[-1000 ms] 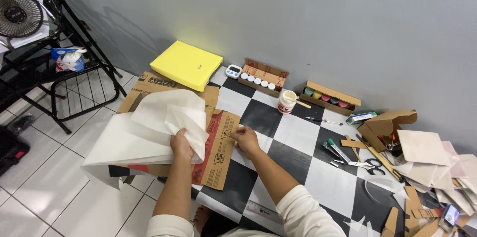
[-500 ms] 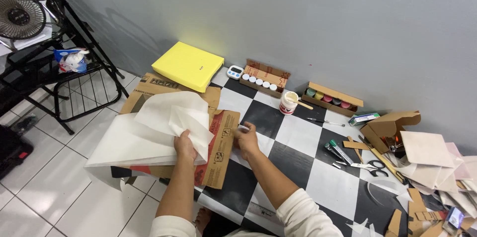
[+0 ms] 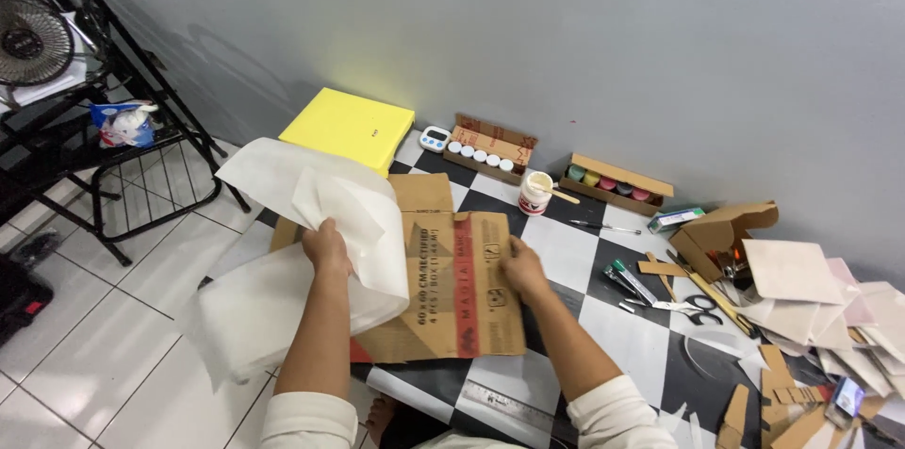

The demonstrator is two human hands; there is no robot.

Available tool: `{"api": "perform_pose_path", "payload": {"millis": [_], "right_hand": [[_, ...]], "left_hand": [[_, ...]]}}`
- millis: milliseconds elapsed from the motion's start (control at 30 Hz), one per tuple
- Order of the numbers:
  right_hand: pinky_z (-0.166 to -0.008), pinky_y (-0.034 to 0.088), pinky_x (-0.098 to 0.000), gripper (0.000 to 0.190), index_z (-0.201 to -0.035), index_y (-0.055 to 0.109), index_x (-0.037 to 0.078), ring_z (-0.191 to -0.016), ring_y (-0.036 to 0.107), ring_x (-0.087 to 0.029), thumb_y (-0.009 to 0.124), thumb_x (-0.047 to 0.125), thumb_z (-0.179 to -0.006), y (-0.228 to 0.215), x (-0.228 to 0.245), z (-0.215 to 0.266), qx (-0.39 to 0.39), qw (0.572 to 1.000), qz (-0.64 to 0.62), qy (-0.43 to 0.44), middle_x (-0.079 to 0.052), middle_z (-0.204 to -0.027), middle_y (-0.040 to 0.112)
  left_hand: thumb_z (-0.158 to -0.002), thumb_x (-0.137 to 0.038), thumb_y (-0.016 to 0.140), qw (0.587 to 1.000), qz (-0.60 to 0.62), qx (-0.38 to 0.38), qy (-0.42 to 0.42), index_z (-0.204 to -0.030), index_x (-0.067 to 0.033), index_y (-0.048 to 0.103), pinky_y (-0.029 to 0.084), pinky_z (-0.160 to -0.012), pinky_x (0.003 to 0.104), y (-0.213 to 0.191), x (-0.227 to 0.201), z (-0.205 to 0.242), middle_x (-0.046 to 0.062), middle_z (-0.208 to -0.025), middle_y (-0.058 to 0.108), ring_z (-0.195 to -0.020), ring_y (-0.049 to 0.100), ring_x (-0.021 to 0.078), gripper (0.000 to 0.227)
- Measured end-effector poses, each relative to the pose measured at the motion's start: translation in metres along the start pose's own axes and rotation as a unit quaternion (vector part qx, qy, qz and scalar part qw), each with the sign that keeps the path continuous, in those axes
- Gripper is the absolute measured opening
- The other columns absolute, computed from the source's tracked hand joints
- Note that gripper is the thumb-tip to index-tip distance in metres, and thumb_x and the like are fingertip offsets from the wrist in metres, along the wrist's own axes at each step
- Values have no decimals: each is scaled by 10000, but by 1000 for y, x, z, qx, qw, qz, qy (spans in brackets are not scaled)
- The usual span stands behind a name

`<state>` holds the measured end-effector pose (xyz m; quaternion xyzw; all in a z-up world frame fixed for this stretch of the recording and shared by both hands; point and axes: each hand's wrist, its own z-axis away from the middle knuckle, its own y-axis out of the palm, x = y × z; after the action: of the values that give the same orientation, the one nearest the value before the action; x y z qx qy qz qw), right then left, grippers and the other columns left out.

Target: The person is preparing cardboard components for a project, including folding a small paper template and measuring/marking a large cardboard box using a ruler.

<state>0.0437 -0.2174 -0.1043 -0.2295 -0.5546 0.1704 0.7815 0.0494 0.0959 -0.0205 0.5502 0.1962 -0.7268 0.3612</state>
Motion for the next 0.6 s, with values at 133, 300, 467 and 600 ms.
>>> {"api": "perform_pose_path", "payload": {"millis": [133, 300, 467, 600], "right_hand": [[-962, 561, -423, 699, -1478, 558, 178, -1135, 706, -304, 663, 215, -788, -34, -35, 0, -13, 999, 44, 15, -130, -1110, 776], [-967, 560, -438, 701, -1513, 527, 154, -1158, 695, -326, 629, 187, -821, -62, -48, 10, -39, 997, 71, 12, -148, -1147, 764], [-1050, 503, -441, 561, -1416, 616, 132, -1285, 585, -375, 696, 172, -862, -41, -25, 25, -110, 952, 246, -146, -183, -1413, 583], [-1091, 463, -530, 545, -1432, 563, 114, -1319, 526, -424, 691, 238, -917, -11, 28, 69, -8, 953, 178, -245, -142, -1494, 494]], "left_hand": [[-960, -135, 589, 1000, 28, -10, 3, -1453, 14, 404, 357, -1156, 541, 12, -20, 42, 251, -1415, 486, -1415, 416, 437, 547], [-921, -107, 513, 997, -14, -43, 56, -1359, 160, 450, 348, -1158, 538, 17, -55, 72, 372, -1365, 483, -1398, 402, 507, 517], [-952, -204, 506, 994, -97, -39, 29, -1333, 91, 529, 419, -1082, 536, 20, -17, 27, 290, -1322, 563, -1343, 494, 455, 482], [-985, -236, 531, 985, -163, 43, 28, -1380, 135, 523, 429, -1077, 581, 38, 81, -17, 350, -1361, 557, -1359, 481, 481, 541]]}}
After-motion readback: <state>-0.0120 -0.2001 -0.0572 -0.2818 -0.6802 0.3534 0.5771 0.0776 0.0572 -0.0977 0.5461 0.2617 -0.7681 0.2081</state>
